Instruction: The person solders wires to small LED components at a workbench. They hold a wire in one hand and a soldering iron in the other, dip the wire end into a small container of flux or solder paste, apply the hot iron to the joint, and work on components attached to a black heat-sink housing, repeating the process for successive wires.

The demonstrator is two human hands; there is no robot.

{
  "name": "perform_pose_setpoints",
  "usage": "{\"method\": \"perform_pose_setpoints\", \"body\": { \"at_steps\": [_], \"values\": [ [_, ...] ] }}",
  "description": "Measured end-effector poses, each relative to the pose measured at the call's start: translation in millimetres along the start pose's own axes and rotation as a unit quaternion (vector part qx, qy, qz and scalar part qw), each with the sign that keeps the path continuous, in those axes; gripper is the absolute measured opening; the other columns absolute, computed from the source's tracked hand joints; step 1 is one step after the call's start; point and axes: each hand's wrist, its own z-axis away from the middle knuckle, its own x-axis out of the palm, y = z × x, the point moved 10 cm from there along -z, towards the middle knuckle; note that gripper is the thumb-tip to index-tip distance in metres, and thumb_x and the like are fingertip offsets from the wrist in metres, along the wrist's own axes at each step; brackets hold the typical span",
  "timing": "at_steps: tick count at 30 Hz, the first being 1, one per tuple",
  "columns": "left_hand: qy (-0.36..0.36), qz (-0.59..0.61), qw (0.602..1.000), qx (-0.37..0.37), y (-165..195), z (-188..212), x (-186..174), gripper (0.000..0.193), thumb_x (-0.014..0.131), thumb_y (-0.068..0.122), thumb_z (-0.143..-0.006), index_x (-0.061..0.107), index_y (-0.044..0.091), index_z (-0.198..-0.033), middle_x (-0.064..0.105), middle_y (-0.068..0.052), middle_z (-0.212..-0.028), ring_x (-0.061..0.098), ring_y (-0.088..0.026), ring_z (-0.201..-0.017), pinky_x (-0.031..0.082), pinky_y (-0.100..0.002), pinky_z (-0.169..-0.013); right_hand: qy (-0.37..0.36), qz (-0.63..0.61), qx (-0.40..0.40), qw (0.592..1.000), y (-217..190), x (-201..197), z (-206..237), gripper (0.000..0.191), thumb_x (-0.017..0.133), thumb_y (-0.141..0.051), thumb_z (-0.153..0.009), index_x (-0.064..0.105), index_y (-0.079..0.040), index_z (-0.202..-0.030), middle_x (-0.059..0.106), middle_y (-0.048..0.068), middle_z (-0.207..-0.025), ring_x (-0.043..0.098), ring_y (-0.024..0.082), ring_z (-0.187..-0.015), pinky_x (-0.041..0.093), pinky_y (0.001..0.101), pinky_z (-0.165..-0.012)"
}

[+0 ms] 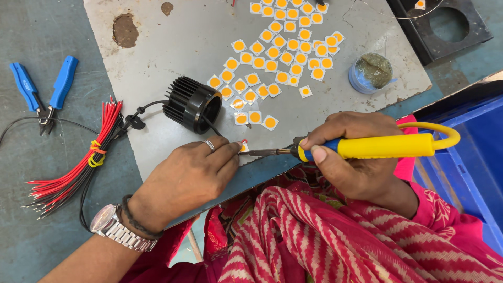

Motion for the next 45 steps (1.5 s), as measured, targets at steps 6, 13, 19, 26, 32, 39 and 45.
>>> {"method": "perform_pose_setpoints", "body": {
  "at_steps": [6, 13, 19, 26, 32, 39, 45],
  "values": [
    [0.0, -0.007, 1.0, -0.003, 0.6, -1.4, 0.4, 0.03, 0.066, 0.009, -0.071, 0.07, -0.001, -0.099, 0.07, -0.011, -0.114, 0.068, -0.024, -0.105, 0.059, -0.034, -0.077, -0.003, 0.003, 0.001, 1.0, -1.4, 1.2, -1.7, 0.009, 0.066, -0.009, -0.09, 0.069, 0.0, -0.092, 0.075, 0.01, -0.085, 0.072, 0.013, -0.068, 0.055, 0.022, -0.059],
    [-0.005, -0.008, 1.0, -0.01, 1.1, -2.0, 0.0, 0.032, 0.066, 0.009, -0.071, 0.07, -0.003, -0.1, 0.07, -0.011, -0.11, 0.067, -0.024, -0.105, 0.059, -0.034, -0.077, 0.012, 0.006, -0.018, 1.0, -5.1, -4.2, -1.0, 0.008, 0.066, -0.007, -0.091, 0.069, 0.0, -0.092, 0.075, 0.01, -0.087, 0.072, 0.012, -0.064, 0.056, 0.0221, -0.059],
    [0.019, 0.04, 0.999, -0.029, -2.6, -4.2, -2.5, 0.019, 0.068, 0.01, -0.079, 0.069, -0.002, -0.093, 0.07, -0.01, -0.105, 0.066, -0.024, -0.1, 0.058, -0.035, -0.077, 0.002, 0.006, -0.007, 1.0, -4.7, -1.5, -1.5, 0.008, 0.067, -0.008, -0.089, 0.07, -0.001, -0.092, 0.075, 0.009, -0.085, 0.072, 0.013, -0.068, 0.055, 0.0222, -0.059],
    [0.011, 0.037, 0.999, -0.03, -2.3, -5.3, -1.2, 0.02, 0.068, 0.011, -0.081, 0.069, -0.003, -0.095, 0.069, -0.01, -0.101, 0.066, -0.025, -0.099, 0.058, -0.036, -0.077, -0.009, 0.013, -0.016, 1.0, -8.3, 2.3, -6.2, 0.008, 0.068, -0.009, -0.09, 0.07, -0.002, -0.093, 0.075, 0.009, -0.085, 0.072, 0.012, -0.068, 0.054, 0.0248, -0.062],
    [0.003, 0.037, 0.999, -0.03, -2.3, -5.8, -0.5, 0.02, 0.068, 0.011, -0.08, 0.07, -0.003, -0.095, 0.068, -0.01, -0.1, 0.065, -0.025, -0.099, 0.057, -0.036, -0.078, -0.016, 0.021, -0.03, 0.999, -13.1, 5.2, -9.3, 0.006, 0.068, -0.009, -0.091, 0.07, -0.003, -0.092, 0.075, 0.007, -0.084, 0.072, 0.013, -0.067, 0.054, 0.0252, -0.061],
    [-0.007, 0.038, 0.999, -0.033, -2.9, -6.1, 1.3, 0.022, 0.067, 0.01, -0.079, 0.07, -0.003, -0.096, 0.067, -0.01, -0.099, 0.065, -0.025, -0.099, 0.057, -0.036, -0.08, -0.025, 0.042, -0.051, 0.998, -23.5, 3.3, -12.6, 0.005, 0.068, -0.009, -0.091, 0.069, -0.003, -0.091, 0.074, 0.006, -0.083, 0.07, 0.013, -0.066, 0.052, 0.0244, -0.057],
    [-0.002, 0.038, 0.999, -0.025, -1.4, -7.1, -1.3, 0.018, 0.066, 0.009, -0.076, 0.069, -0.001, -0.09, 0.068, -0.01, -0.103, 0.065, -0.025, -0.102, 0.057, -0.036, -0.08, -0.022, 0.034, -0.055, 0.998, -25.5, 2.3, -13.1, 0.006, 0.068, -0.009, -0.091, 0.069, -0.003, -0.091, 0.074, 0.006, -0.082, 0.069, 0.013, -0.065, 0.052, 0.0252, -0.057]
  ]
}}
